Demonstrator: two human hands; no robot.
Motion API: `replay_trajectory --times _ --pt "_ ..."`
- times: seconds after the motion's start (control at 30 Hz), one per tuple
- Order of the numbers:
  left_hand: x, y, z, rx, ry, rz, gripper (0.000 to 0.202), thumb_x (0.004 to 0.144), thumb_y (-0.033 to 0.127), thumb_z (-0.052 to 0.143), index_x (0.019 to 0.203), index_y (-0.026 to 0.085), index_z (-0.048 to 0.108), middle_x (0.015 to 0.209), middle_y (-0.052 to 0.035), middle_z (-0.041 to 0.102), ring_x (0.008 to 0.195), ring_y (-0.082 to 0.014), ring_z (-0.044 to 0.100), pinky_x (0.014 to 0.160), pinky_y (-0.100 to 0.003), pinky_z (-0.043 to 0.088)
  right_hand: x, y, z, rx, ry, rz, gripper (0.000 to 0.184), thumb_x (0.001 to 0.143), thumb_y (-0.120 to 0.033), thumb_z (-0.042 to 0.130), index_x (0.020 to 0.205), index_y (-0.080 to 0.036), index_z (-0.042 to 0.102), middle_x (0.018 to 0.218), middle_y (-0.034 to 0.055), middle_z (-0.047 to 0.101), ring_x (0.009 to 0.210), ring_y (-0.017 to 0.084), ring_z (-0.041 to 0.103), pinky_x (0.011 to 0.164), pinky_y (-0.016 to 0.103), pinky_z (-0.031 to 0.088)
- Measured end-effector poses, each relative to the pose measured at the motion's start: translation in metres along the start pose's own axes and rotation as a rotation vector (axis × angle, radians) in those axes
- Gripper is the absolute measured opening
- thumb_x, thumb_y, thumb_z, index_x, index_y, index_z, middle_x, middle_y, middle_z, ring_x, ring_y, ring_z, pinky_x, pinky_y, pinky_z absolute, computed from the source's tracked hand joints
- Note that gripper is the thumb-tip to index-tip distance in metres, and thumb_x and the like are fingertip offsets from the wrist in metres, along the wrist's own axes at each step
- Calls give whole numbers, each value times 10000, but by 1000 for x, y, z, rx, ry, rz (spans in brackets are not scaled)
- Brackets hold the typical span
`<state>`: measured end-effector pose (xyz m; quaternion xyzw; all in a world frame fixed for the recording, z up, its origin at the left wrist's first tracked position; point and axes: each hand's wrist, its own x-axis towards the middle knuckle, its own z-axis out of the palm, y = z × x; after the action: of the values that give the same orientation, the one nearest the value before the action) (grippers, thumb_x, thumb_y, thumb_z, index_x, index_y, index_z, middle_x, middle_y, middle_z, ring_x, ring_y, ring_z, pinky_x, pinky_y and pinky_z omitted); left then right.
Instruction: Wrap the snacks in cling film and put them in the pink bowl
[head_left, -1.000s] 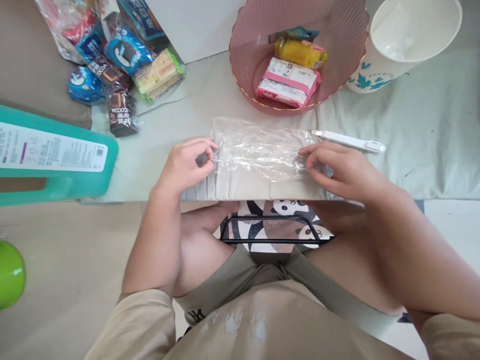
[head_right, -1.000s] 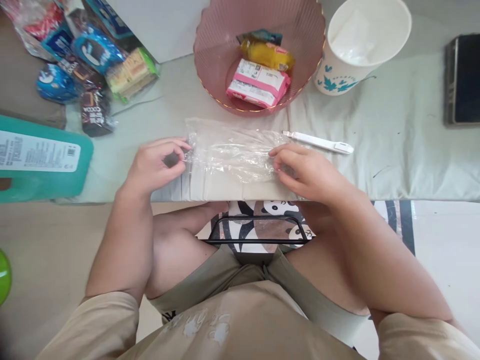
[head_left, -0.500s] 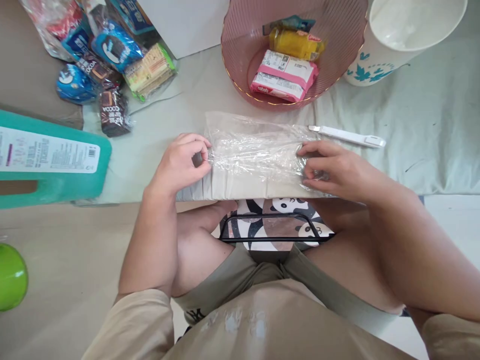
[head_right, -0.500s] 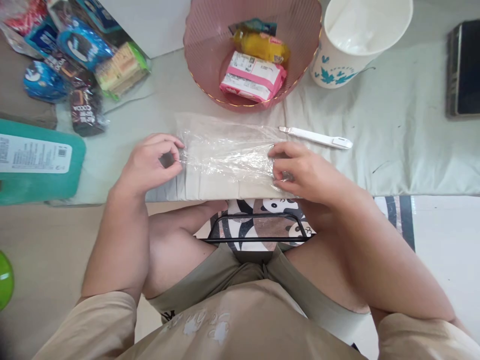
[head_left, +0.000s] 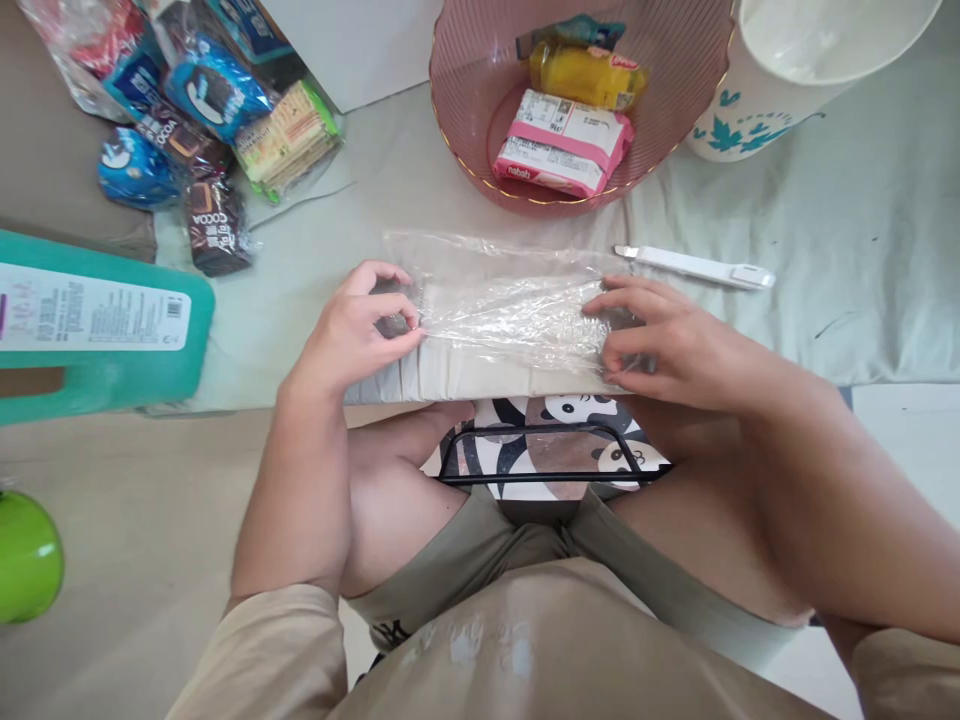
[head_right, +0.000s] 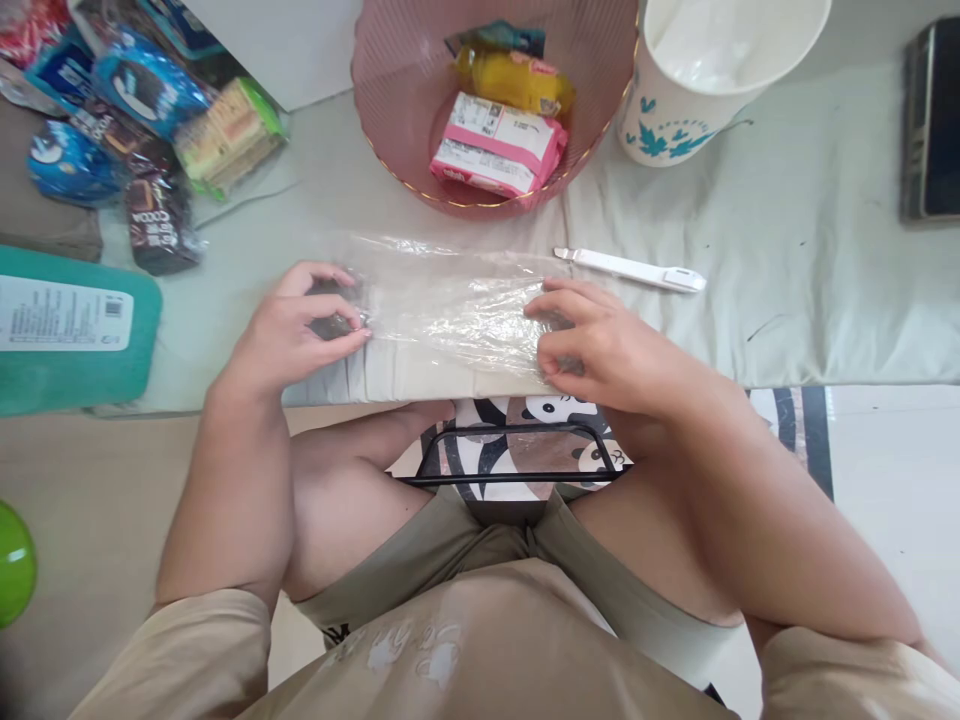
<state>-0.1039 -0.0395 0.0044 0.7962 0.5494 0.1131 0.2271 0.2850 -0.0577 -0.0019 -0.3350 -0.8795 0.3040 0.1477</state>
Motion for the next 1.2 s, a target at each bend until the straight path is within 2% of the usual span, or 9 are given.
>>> replay_trajectory --times 0.2,0.3,0.4,0.43,0.53,0.63,0.87,1.07,1.2 --pt "-1 -5 -4 4 37 21 243 831 457 690 710 247 707 1218 -50 644 1232 -272 617 1158 -499 473 -1 -2 1 -3 -43 9 275 943 -452 653 816 -278 824 1484 73 605 1511 429 430 1213 674 382" --pt "0 7 -6 61 306 8 315 886 491 632 687 247 655 1076 -49 652 1117 -261 639 1064 -534 509 2 -4 3 -35 -11 46 355 988 -422 590 778 -260 826 1430 78 658 1474 416 482 1197 664 408" --pt "3 39 -3 116 547 1 291 952 468 573 760 255 616 1028 -58 650 1069 -246 646 983 -516 549 5 -5 5 -70 -1 61 362 980 -426 595 752 -258 820 1382 84 686 1441 422 514 1176 669 427" --pt "6 52 1 90 526 37 250 971 439 555 827 253 640 1050 -65 664 1074 -251 654 1003 -525 548 6 -5 6 -77 -3 65 354 975 -431 602 752 -266 821 1378 80 687 1436 420 518 1173 669 429" --pt "21 85 19 -16 210 141 189 991 346 530 1074 268 681 1270 -50 700 1304 -288 619 1186 -555 460 7 -7 7 -82 -3 75 334 964 -430 621 743 -276 820 1363 74 692 1425 418 525 1170 671 429" --pt "38 95 37 -11 22 185 385 977 294 528 1347 240 619 1517 -67 605 1524 -310 459 1299 -548 345 8 -8 6 -70 -1 75 327 958 -412 630 740 -262 823 1351 91 697 1422 433 525 1163 676 427" --pt "44 51 58 107 110 -112 609 1009 431 481 1582 229 441 1710 -145 380 1636 -396 235 1305 -714 132 9 -7 5 -74 -10 72 334 970 -412 616 765 -264 833 1376 80 694 1410 431 530 1154 671 429" --pt "42 26 58 114 290 -163 573 979 470 538 1530 316 490 1664 -103 460 1636 -376 239 1311 -697 158 10 -9 3 -70 30 73 321 971 -399 596 762 -248 787 1331 87 710 1372 407 571 1127 625 473" --pt "41 19 42 55 380 -216 534 926 433 638 1430 278 560 1601 -134 504 1629 -390 237 1314 -670 207 15 -17 -4 -35 197 134 213 976 -337 561 842 -244 698 1150 103 747 1159 320 692 1023 526 552"
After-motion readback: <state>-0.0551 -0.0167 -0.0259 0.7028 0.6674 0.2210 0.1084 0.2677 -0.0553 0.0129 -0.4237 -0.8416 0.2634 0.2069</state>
